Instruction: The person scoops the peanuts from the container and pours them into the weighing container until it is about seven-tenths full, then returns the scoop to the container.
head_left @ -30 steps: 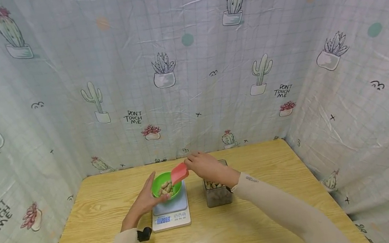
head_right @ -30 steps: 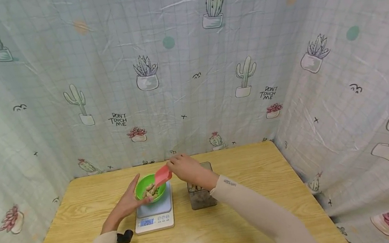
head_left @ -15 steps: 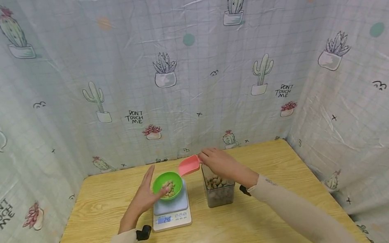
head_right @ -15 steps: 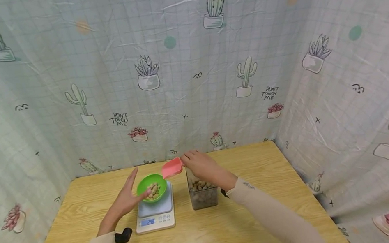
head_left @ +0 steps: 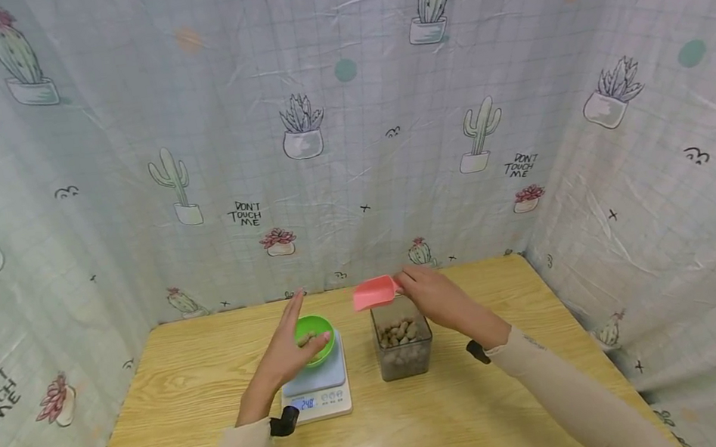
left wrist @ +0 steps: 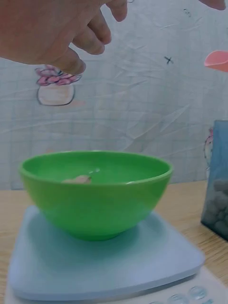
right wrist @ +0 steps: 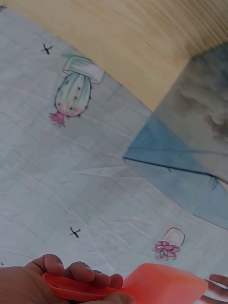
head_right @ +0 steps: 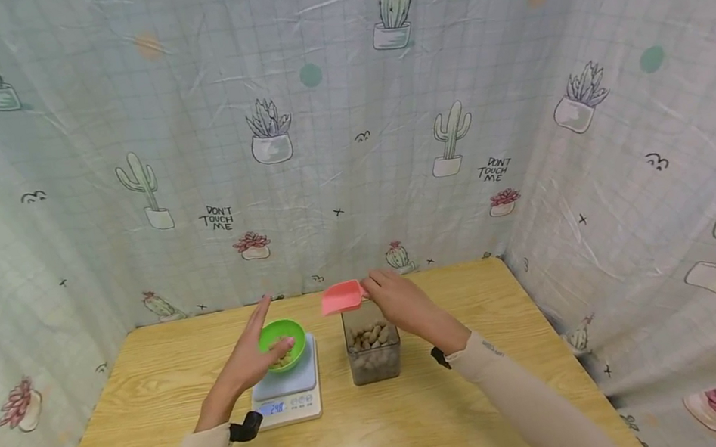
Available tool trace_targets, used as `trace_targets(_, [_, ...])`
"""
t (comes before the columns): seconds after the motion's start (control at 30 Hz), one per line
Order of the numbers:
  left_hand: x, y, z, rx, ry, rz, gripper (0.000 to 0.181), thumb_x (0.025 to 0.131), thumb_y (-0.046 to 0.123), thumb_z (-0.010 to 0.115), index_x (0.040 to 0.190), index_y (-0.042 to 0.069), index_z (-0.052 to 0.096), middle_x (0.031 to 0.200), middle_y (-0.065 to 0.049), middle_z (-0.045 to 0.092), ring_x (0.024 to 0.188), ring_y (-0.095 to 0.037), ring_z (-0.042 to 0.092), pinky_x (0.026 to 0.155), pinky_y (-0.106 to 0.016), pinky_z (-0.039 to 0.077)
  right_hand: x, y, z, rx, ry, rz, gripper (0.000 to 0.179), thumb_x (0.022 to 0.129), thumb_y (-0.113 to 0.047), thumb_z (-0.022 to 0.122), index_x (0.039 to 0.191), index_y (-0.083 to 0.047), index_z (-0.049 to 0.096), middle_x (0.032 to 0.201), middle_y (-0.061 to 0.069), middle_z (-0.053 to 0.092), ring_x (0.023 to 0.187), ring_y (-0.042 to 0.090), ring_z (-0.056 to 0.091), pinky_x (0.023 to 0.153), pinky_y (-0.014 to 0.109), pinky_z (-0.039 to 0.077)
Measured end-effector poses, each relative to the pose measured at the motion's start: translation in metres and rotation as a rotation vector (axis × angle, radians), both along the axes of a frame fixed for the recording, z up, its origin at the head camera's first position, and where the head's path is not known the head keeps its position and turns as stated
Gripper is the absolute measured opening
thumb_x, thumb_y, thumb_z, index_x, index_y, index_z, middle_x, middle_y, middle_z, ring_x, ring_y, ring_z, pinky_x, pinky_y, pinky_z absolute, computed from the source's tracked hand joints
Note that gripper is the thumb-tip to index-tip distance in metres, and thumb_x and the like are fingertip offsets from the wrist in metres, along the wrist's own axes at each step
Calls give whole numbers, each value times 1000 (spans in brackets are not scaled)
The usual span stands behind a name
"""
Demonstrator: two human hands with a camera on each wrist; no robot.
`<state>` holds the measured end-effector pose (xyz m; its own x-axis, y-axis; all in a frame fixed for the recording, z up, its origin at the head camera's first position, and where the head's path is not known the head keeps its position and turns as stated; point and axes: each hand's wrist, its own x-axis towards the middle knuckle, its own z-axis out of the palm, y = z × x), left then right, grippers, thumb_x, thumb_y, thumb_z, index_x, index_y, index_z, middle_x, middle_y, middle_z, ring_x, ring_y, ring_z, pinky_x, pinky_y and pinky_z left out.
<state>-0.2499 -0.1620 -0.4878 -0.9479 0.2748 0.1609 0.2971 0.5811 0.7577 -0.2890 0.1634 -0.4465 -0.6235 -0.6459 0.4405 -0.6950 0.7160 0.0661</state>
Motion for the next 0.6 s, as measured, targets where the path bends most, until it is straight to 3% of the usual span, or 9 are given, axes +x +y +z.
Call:
trace_targets(0.27, [1, 31, 9, -16, 13, -24, 95, 88, 54, 66, 158, 36, 4, 167, -2, 8, 151, -38, 18, 112, -67, 27, 5, 23, 5, -9, 40, 17, 14, 95, -16, 64, 106, -8, 62, 93, 4, 64, 80, 20, 62, 70, 36, 52])
trace_targets(0.47, [-2, 53, 6, 16, 0, -80, 94, 87, 58, 65, 157, 40, 3, 167, 1, 6, 152, -36, 16, 112, -67, 27, 5, 39, 6, 84, 21, 2, 16, 100, -23, 56, 108, -10, 61, 97, 3, 64, 81, 20, 61, 72, 35, 51])
trace_targets(0.6, [-7, 67, 1, 14, -5, -109, 95, 87, 57, 65, 158, 39, 3, 167, -2, 8, 151, -37, 18, 112, -67, 27, 6, 44, 8, 120, 46, 13, 16, 97, -19, 61, 109, -9, 61, 96, 4, 64, 84, 20, 62, 73, 36, 53])
